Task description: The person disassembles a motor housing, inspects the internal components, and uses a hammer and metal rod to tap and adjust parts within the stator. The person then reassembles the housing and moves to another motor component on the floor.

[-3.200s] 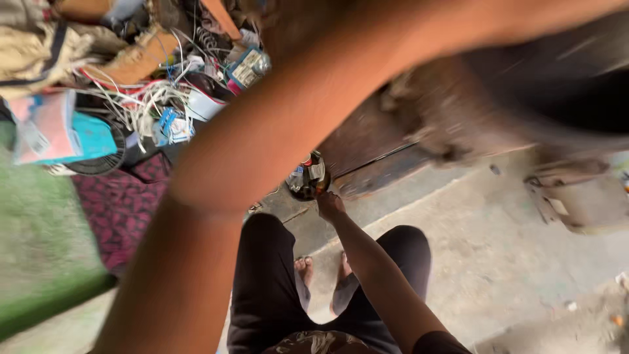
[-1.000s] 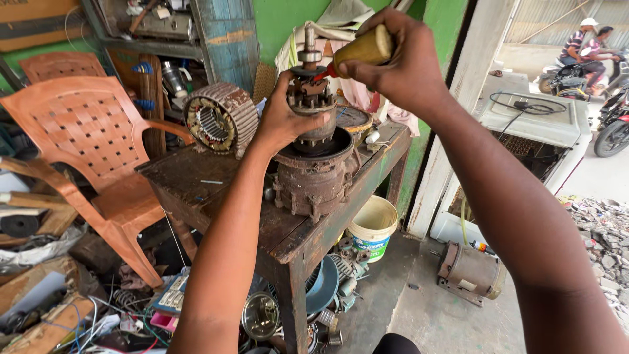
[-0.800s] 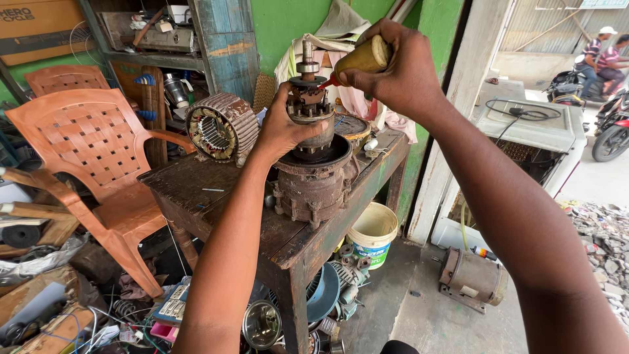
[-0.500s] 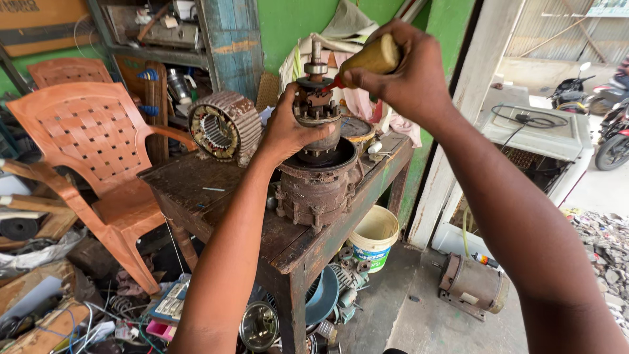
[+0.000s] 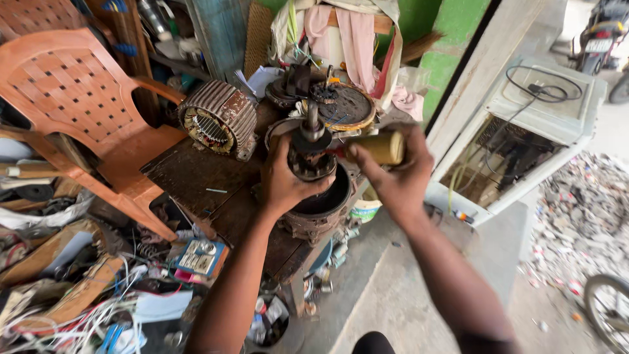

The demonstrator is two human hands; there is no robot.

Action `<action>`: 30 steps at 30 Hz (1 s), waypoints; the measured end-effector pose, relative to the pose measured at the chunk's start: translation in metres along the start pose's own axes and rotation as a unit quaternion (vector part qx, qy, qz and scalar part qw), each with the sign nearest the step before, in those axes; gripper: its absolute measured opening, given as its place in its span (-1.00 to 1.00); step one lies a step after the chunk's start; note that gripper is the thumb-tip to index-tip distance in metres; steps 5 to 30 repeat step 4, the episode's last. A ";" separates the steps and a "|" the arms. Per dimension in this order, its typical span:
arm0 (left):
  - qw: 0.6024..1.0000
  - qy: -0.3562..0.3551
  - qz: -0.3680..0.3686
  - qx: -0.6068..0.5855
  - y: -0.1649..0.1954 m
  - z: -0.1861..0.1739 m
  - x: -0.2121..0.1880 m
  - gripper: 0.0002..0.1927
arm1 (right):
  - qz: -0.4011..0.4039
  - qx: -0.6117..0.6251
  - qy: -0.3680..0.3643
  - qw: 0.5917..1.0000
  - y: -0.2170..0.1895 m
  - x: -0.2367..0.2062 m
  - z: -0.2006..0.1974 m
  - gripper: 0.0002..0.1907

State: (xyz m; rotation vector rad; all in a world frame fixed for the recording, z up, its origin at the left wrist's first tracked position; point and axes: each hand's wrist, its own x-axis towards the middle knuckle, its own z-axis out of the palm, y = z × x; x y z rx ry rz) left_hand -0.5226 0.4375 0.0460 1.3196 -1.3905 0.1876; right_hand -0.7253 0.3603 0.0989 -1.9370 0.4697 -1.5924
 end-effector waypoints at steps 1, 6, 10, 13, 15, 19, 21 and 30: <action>0.999 -0.003 -0.030 0.016 0.004 0.000 0.000 -0.01 | 0.038 0.007 0.007 0.999 -0.001 0.000 0.001 -0.52; 0.997 0.024 -0.062 0.050 0.018 0.002 0.005 0.04 | 0.129 0.010 0.014 0.992 -0.009 0.008 0.001 -0.51; 0.997 0.024 -0.062 0.050 0.018 0.002 0.005 0.04 | 0.129 0.010 0.014 0.992 -0.009 0.008 0.001 -0.51; 0.997 0.024 -0.062 0.050 0.018 0.002 0.005 0.04 | 0.129 0.010 0.014 0.992 -0.009 0.008 0.001 -0.51; 0.997 0.024 -0.062 0.050 0.018 0.002 0.005 0.04 | 0.129 0.010 0.014 0.992 -0.009 0.008 0.001 -0.51; 0.997 0.024 -0.062 0.050 0.018 0.002 0.005 0.04 | 0.129 0.010 0.014 0.992 -0.009 0.008 0.001 -0.51; 0.997 0.024 -0.062 0.050 0.018 0.002 0.005 0.04 | 0.129 0.010 0.014 0.992 -0.009 0.008 0.001 -0.51; 0.997 0.024 -0.062 0.050 0.018 0.002 0.005 0.04 | 0.129 0.010 0.014 0.992 -0.009 0.008 0.001 -0.51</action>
